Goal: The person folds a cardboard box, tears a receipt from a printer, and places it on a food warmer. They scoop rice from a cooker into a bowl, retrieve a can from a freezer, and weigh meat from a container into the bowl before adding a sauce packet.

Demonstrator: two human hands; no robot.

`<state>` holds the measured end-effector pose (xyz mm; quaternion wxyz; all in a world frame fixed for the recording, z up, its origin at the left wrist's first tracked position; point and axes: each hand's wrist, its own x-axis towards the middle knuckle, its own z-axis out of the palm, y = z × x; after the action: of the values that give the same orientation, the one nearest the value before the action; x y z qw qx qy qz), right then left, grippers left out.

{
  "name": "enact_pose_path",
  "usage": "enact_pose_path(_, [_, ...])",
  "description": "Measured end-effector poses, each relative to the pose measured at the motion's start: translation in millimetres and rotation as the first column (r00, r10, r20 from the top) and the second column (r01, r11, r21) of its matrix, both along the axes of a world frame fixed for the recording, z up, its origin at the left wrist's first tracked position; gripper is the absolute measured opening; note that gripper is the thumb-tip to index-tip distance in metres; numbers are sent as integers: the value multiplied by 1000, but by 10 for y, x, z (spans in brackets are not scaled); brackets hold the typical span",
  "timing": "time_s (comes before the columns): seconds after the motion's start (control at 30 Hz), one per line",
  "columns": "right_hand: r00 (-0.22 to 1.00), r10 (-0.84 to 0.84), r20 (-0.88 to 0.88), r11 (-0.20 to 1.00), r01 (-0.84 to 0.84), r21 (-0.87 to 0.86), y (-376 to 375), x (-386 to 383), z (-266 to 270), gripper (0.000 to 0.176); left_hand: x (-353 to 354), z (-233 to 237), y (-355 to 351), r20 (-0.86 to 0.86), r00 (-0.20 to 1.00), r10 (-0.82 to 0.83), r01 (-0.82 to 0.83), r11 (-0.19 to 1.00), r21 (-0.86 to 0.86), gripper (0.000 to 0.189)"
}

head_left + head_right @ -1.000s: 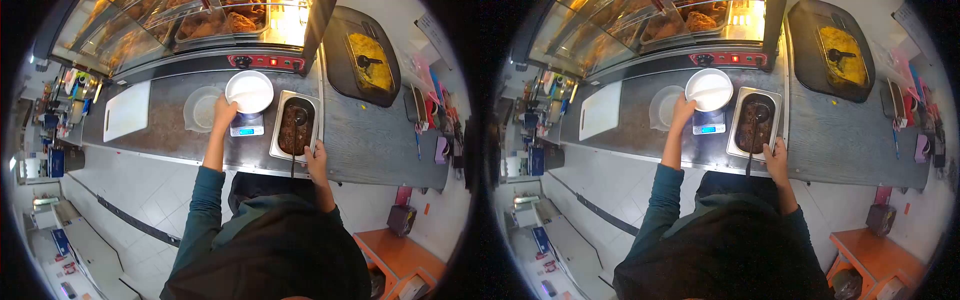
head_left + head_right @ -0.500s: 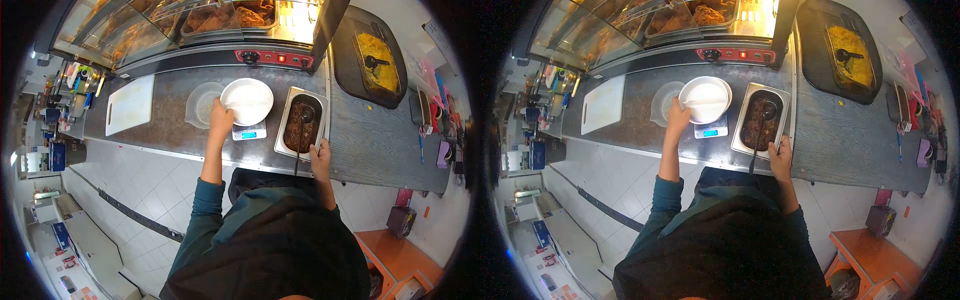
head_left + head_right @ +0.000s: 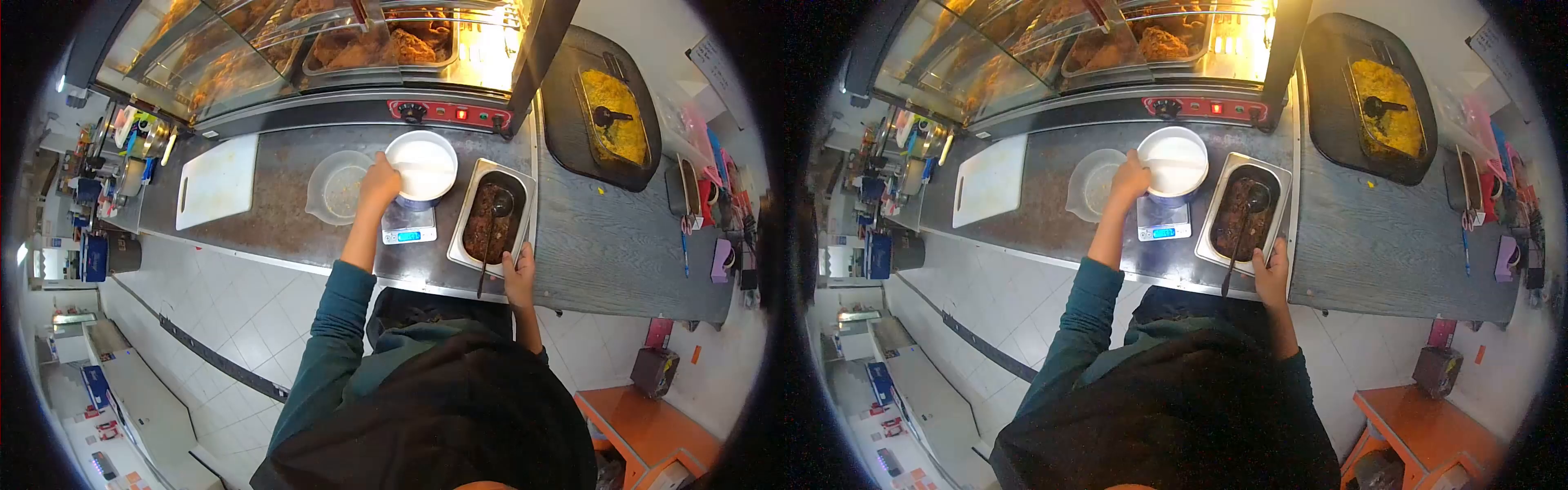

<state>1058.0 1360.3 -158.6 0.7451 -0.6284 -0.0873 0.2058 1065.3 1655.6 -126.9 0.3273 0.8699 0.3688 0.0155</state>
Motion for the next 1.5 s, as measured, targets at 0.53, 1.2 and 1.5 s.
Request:
enact_pose_path(0.53, [999,35,-14,999,-35,-1,22,39,69,12,-745,18,-94,301,953,39,-66,995,79,39])
enact_pose_path(1.2, [937,0,349,991,47,-125,47,-76,-181,12,-897,534,-1488,648,681,-340,406,913,53,17])
enact_pose_path(1.5, [924,15,383,974,74,-215,75,-81,-63,13,-1014,498,-1543,514,686,-515,565,822,69,13])
